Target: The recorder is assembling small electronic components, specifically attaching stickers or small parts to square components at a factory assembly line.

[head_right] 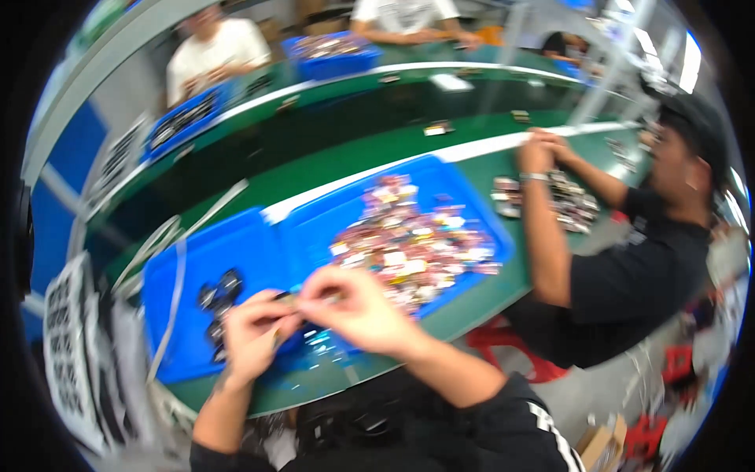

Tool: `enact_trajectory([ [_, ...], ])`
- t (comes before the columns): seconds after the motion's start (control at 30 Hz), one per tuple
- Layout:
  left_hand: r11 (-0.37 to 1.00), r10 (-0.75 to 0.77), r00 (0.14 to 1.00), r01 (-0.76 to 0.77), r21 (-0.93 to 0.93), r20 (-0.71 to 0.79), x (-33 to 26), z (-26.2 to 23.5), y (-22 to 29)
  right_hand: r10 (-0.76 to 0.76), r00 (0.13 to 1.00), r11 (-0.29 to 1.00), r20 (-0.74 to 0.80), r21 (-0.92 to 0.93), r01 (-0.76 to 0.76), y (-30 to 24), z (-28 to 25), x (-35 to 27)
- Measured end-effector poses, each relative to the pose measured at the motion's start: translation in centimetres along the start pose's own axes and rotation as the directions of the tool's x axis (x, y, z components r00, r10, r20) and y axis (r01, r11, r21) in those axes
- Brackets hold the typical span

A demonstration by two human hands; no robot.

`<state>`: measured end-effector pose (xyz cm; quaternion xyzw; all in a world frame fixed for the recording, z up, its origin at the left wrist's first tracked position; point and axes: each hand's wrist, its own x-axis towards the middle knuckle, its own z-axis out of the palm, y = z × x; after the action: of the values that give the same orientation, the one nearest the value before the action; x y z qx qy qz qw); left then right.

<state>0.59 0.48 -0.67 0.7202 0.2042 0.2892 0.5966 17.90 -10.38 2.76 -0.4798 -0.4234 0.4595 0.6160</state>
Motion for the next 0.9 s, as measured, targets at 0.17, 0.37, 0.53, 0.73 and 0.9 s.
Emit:
enact_trajectory([
  [0.17,0.978,-0.103,0.995,0.104,-0.181,0.017,0.2,0.0,0.0,0.095,0.993,0.992,-0.063,0.089,-0.090,1.5,0.6,-0.1],
  [0.37,0.968,-0.128,0.992,0.125,-0.218,0.000,-0.2,-0.3,0.2,-0.125,0.983,0.950,-0.138,-0.303,0.078,2.0,2.5,0.4],
  [0.53,0.907,-0.080,0.996,0.061,-0.416,-0.030,-0.1,-0.1,0.5,-0.124,0.950,0.991,-0.287,-0.091,0.102,3.0,3.2,0.9],
  [0.73,0.930,-0.062,0.995,0.030,-0.366,-0.077,-0.2,0.2,0.1,-0.301,0.902,0.921,-0.310,-0.339,0.191,3.8,3.5,0.9],
  [0.9,0.917,-0.092,0.992,0.048,-0.397,-0.092,-0.4,0.5,0.0,-0.350,0.886,0.883,-0.303,-0.424,0.204,4.1,3.7,1.0],
])
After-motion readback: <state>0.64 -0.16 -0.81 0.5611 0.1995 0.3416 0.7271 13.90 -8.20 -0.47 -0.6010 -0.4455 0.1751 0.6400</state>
